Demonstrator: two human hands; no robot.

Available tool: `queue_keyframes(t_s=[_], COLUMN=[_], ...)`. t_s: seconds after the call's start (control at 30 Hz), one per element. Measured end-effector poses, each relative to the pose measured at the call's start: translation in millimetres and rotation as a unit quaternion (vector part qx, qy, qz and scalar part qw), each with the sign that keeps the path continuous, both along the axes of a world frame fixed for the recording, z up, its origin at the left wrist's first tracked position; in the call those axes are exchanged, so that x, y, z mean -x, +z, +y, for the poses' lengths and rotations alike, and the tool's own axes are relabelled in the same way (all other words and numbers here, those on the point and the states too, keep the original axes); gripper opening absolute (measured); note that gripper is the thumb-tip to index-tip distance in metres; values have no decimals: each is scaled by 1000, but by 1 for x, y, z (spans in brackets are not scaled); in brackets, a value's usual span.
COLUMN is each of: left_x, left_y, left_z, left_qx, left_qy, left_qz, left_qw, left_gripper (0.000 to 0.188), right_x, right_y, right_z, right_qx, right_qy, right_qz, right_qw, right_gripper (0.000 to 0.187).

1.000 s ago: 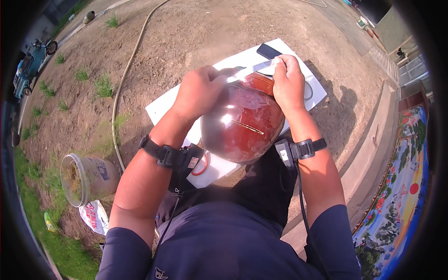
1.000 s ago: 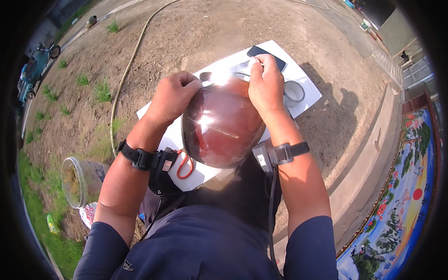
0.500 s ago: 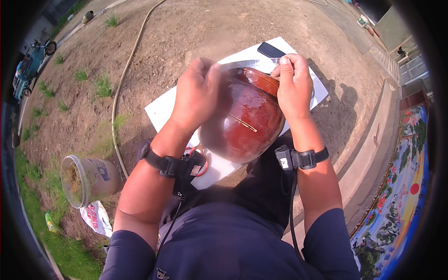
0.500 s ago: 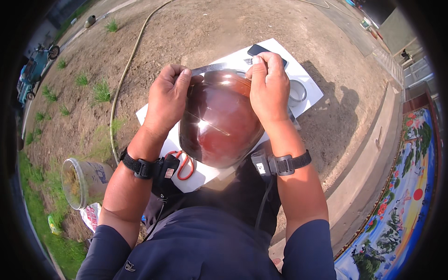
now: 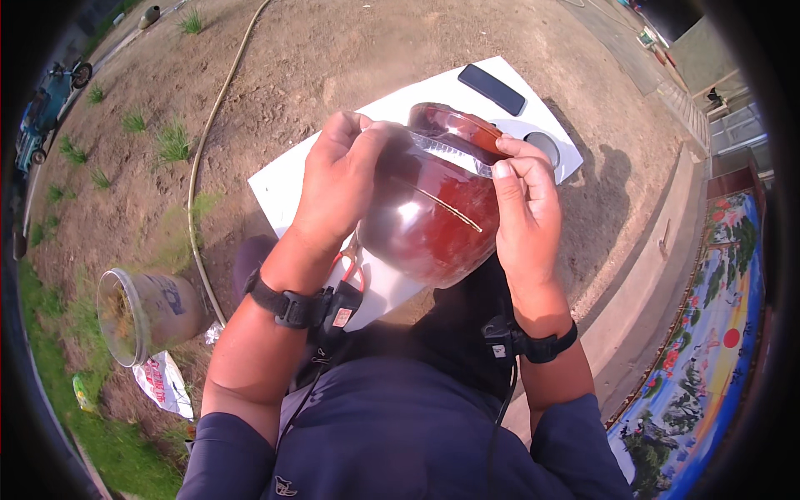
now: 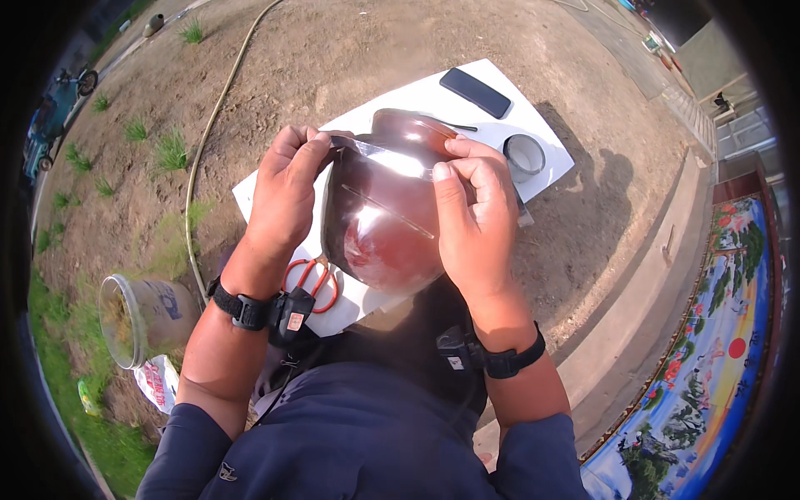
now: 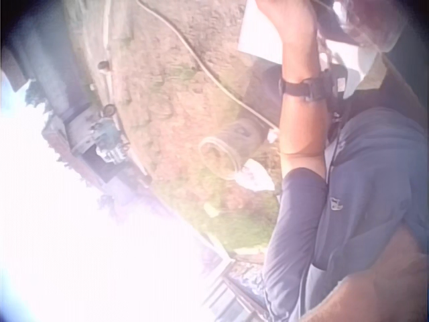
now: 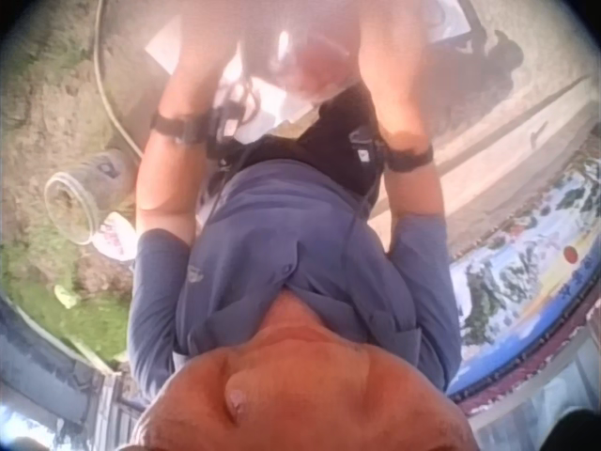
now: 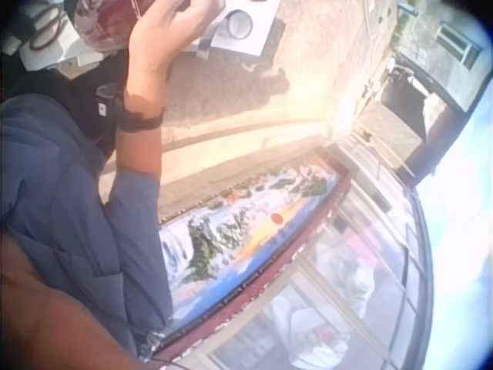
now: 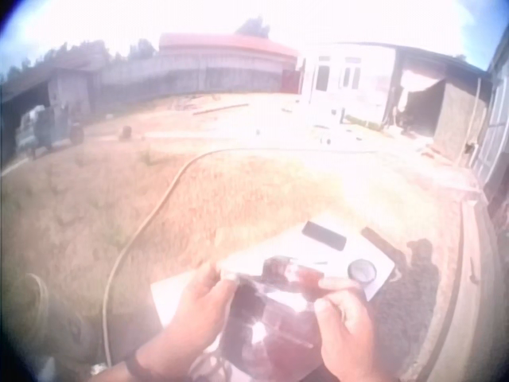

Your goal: The person applies a strip of adhesive tape around a ceramic vase, using scissors to cut the tape and smoothing it onto the surface by hand.

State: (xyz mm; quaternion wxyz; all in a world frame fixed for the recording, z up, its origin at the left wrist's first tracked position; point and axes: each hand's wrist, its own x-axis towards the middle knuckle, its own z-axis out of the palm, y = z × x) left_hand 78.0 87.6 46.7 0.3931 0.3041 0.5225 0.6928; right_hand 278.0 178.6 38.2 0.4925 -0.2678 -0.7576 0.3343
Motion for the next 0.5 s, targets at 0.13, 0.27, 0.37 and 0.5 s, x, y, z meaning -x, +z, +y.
queue_keyframes(t_s=[0.13, 0.27, 0.37, 0.5], left_x=[1, -3, -6, -1], left_y=[-1, -6, -3, -13], left_z=[-8, -17, -23, -30], left_qx=[-5, 18, 24, 53], left_qy=[-18, 15, 13, -12], left_qz=[-52, -3, -23, 15], left_qw=[998, 1000, 999, 998], left_gripper=[6, 5, 6, 4], right_x=[-6, -8, -9, -17], right_y=[-1, -7, -4, -8], right_z=[-13, -17, -23, -31], right_qx=[23, 80, 101, 82], right_qy=[14, 43, 45, 43], right_qz=[-5, 63, 68, 41], right_qw=[1000, 994, 992, 995], right_gripper=[13, 13, 15, 15])
